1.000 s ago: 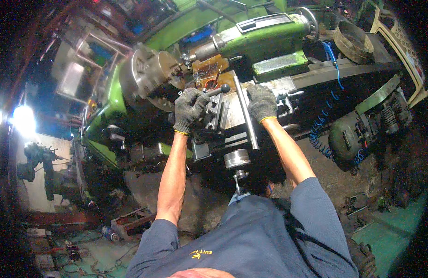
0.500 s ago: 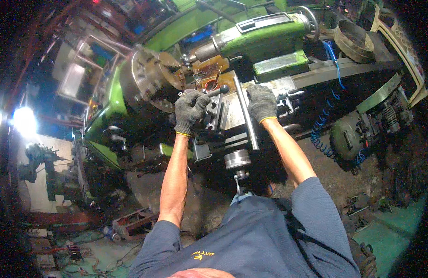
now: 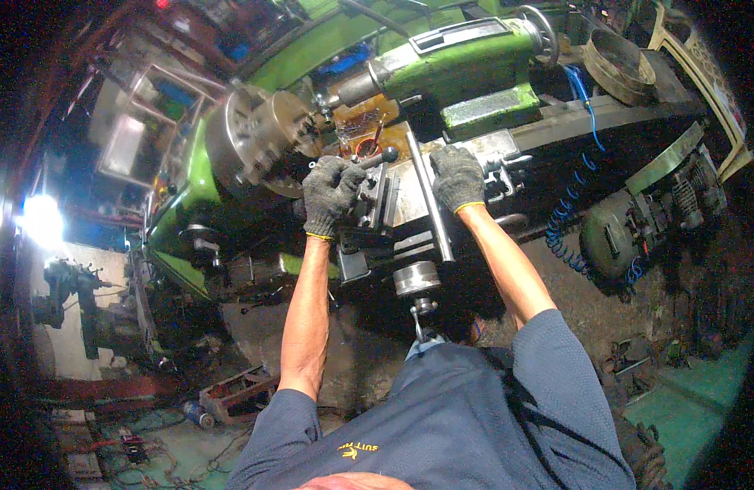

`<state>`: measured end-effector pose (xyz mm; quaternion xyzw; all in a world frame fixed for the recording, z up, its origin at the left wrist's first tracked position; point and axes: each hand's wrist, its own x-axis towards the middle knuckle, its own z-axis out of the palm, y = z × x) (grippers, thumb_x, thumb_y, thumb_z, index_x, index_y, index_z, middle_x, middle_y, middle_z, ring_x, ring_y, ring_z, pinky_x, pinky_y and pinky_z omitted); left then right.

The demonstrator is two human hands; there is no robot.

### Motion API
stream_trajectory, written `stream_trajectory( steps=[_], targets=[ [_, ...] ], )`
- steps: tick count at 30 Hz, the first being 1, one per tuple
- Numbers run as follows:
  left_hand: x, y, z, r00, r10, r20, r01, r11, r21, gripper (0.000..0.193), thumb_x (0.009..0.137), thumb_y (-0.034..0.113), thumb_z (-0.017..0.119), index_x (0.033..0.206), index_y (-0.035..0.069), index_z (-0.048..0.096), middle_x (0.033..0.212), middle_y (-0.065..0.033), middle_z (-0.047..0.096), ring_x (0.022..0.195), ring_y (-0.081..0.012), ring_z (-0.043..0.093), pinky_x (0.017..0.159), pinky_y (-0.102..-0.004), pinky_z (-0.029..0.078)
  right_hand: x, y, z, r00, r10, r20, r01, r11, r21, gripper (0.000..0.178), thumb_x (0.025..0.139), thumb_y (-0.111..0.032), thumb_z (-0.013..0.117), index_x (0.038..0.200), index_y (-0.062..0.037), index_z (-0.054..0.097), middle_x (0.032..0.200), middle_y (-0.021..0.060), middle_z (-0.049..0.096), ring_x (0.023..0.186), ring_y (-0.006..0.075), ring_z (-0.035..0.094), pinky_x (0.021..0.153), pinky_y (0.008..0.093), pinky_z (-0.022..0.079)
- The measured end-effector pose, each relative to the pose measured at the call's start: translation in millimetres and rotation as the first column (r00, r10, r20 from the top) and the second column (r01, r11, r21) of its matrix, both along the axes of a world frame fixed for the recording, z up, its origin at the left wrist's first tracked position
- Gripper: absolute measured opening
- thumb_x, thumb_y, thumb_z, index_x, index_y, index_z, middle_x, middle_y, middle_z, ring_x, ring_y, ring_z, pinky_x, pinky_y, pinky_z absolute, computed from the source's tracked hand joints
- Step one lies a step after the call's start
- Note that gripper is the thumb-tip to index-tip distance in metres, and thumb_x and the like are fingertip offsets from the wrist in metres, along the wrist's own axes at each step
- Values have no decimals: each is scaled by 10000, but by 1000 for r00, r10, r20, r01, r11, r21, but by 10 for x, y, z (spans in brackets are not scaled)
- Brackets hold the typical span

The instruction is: The person operates a green industrial lathe, using a brush to apply lubricant to the workpiece and adjusting the machine's controls. They manipulate the tool post and handle a small metal component while the lathe is running.

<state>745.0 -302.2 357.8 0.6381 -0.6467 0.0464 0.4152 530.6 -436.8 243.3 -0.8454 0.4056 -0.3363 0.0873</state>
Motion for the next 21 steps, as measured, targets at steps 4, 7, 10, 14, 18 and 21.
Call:
stream_trajectory(
  steps=[4,7,10,14,18,21],
  targets=[
    [54,2,-9,998,-4,63,5,1000,-4,305,892,350,729,807,59,699,780,-129,634,731,-309,645,678,-414,512,17,21,34,1000,0,7,-1,1000,23,116,813,-102,610,917,-99,660,935,153,656,922,376,623,839,494,483],
    [46,9,-14,998,3,60,-3,1000,-8,314,896,356,731,811,56,693,779,-133,630,732,-310,642,678,-411,510,23,27,26,1000,-4,14,4,1000,24,115,809,-103,613,914,-98,659,932,155,653,922,378,622,839,495,482],
    [21,5,7,999,-2,35,3,1000,-2,325,895,361,734,815,50,686,769,-136,621,726,-313,637,674,-413,506,19,5,6,1000,-9,-2,9,1000,20,116,809,-101,613,916,-98,656,930,158,652,921,380,620,840,495,482],
    [27,6,10,1000,-9,29,8,1000,14,334,892,359,740,806,43,673,756,-139,606,715,-318,629,669,-418,501,19,3,6,1000,0,-3,0,999,-32,112,823,-100,584,912,-102,652,905,159,655,913,370,639,810,505,501],
    [20,6,4,1000,1,30,-1,1000,-5,317,890,341,739,804,44,668,753,-143,599,715,-318,628,669,-419,499,20,12,15,1000,5,8,-5,1000,1,114,816,-93,582,904,-104,655,911,160,656,917,374,637,815,505,502],
    [32,16,-1,999,6,39,-7,1000,7,308,887,333,737,807,42,671,757,-148,600,716,-323,628,667,-419,499,28,22,36,1000,1,-13,-1,1000,30,110,811,-97,587,896,-105,657,907,158,652,916,374,636,818,503,504]
  ],
)
